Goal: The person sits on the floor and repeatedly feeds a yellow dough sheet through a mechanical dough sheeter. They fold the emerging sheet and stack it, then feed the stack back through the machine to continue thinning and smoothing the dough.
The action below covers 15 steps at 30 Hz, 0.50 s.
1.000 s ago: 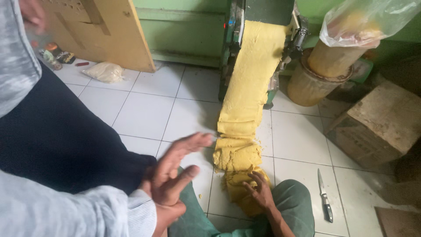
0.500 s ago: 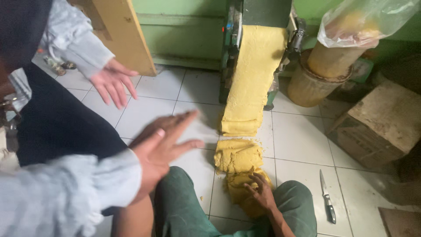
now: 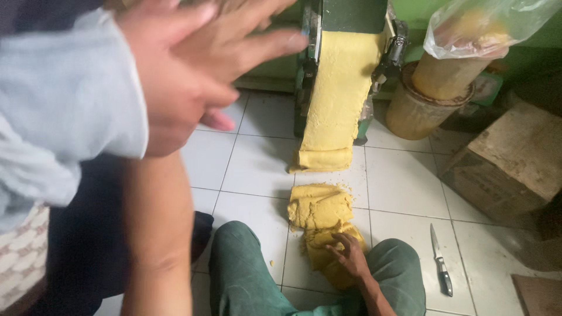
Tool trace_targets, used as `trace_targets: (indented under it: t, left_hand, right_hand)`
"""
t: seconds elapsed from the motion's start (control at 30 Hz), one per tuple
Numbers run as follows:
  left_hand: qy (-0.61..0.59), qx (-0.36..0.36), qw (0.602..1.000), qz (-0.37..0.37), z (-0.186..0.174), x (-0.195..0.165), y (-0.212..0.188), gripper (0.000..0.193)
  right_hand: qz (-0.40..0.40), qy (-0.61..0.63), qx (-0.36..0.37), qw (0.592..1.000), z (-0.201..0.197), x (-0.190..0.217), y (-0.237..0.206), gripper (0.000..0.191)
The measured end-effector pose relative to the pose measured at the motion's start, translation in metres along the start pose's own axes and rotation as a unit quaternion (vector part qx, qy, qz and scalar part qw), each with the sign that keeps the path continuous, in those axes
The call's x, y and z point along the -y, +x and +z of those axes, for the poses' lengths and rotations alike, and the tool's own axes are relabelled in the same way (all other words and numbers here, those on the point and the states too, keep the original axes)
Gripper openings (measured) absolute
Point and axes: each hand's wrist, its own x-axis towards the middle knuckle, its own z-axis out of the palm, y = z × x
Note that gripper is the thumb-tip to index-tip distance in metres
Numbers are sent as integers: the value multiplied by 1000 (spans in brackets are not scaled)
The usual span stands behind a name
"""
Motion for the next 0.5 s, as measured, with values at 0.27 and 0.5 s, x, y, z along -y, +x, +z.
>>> trace_targets:
  t: [0.27, 0.5]
  left_hand:
    - [-22, 89, 996, -12, -63, 5, 34, 29]
    - [393, 124, 909, 63, 21, 16, 117, 21]
  right_hand:
    - [-25, -16, -9, 1000, -2, 2, -1, 57]
    - [-77, -68, -36, 994, 0, 5, 0, 53]
